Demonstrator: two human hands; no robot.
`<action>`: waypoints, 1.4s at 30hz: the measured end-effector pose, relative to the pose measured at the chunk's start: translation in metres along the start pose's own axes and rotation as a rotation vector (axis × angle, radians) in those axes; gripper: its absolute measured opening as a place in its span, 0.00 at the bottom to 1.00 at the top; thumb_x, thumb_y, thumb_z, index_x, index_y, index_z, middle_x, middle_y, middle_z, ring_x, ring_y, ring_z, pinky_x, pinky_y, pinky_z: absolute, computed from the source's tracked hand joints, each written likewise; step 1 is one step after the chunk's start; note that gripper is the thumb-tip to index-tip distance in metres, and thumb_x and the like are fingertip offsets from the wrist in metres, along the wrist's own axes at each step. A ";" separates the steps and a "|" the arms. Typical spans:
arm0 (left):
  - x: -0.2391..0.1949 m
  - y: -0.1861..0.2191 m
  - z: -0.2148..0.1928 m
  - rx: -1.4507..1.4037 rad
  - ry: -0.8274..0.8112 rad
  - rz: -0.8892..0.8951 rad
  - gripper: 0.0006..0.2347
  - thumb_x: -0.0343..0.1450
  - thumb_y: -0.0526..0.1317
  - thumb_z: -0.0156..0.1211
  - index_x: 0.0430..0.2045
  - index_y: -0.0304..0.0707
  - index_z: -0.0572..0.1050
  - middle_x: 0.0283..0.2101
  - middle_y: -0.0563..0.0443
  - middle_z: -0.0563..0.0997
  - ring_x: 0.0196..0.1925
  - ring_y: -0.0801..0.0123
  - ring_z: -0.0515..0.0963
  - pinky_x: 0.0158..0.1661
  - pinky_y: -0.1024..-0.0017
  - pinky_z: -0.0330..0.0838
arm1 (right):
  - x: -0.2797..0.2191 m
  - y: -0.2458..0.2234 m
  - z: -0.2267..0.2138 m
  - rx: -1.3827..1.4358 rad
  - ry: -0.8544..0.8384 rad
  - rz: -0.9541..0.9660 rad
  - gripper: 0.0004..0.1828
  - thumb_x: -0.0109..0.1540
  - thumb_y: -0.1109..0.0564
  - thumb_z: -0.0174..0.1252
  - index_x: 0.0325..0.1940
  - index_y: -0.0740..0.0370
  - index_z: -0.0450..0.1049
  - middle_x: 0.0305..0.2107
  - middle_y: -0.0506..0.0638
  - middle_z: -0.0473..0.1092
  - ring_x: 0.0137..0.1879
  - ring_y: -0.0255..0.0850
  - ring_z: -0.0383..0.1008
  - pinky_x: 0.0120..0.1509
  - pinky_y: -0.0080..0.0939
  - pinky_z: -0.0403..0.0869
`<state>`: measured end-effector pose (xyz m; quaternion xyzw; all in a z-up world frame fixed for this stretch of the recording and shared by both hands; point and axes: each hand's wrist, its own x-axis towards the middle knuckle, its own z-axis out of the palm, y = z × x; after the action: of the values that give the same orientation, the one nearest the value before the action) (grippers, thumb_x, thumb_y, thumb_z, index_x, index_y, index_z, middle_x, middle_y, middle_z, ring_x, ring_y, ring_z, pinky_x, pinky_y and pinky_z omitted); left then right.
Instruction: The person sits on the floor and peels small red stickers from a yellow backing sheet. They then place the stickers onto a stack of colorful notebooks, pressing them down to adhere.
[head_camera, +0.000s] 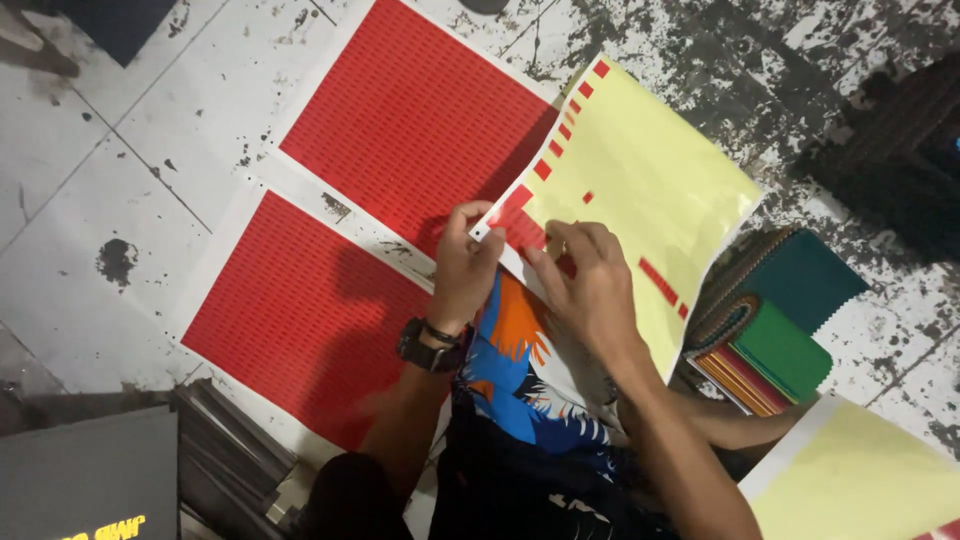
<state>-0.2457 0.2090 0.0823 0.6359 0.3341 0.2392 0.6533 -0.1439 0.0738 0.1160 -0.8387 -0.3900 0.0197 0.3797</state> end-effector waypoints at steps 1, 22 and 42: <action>0.002 -0.008 0.001 -0.003 0.000 -0.006 0.17 0.70 0.46 0.59 0.46 0.34 0.74 0.24 0.52 0.75 0.30 0.78 0.76 0.29 0.82 0.65 | -0.001 0.003 0.004 -0.003 -0.005 0.003 0.19 0.63 0.46 0.68 0.49 0.62 0.81 0.37 0.54 0.73 0.44 0.51 0.79 0.41 0.44 0.82; 0.024 -0.007 0.044 0.141 0.054 0.091 0.15 0.76 0.41 0.49 0.57 0.43 0.69 0.56 0.33 0.78 0.59 0.36 0.76 0.54 0.49 0.74 | 0.008 0.021 0.010 0.165 0.102 0.218 0.26 0.56 0.50 0.77 0.52 0.68 0.80 0.37 0.58 0.73 0.40 0.56 0.78 0.41 0.49 0.78; -0.007 -0.041 0.038 0.692 0.181 0.633 0.15 0.69 0.37 0.54 0.48 0.55 0.80 0.45 0.56 0.79 0.49 0.67 0.78 0.54 0.64 0.66 | -0.007 0.015 0.022 0.064 0.184 0.030 0.17 0.55 0.58 0.74 0.46 0.67 0.82 0.38 0.57 0.76 0.47 0.54 0.78 0.45 0.44 0.80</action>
<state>-0.2266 0.1752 0.0419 0.8632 0.2394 0.3557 0.2665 -0.1459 0.0767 0.0885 -0.8302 -0.3399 -0.0392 0.4401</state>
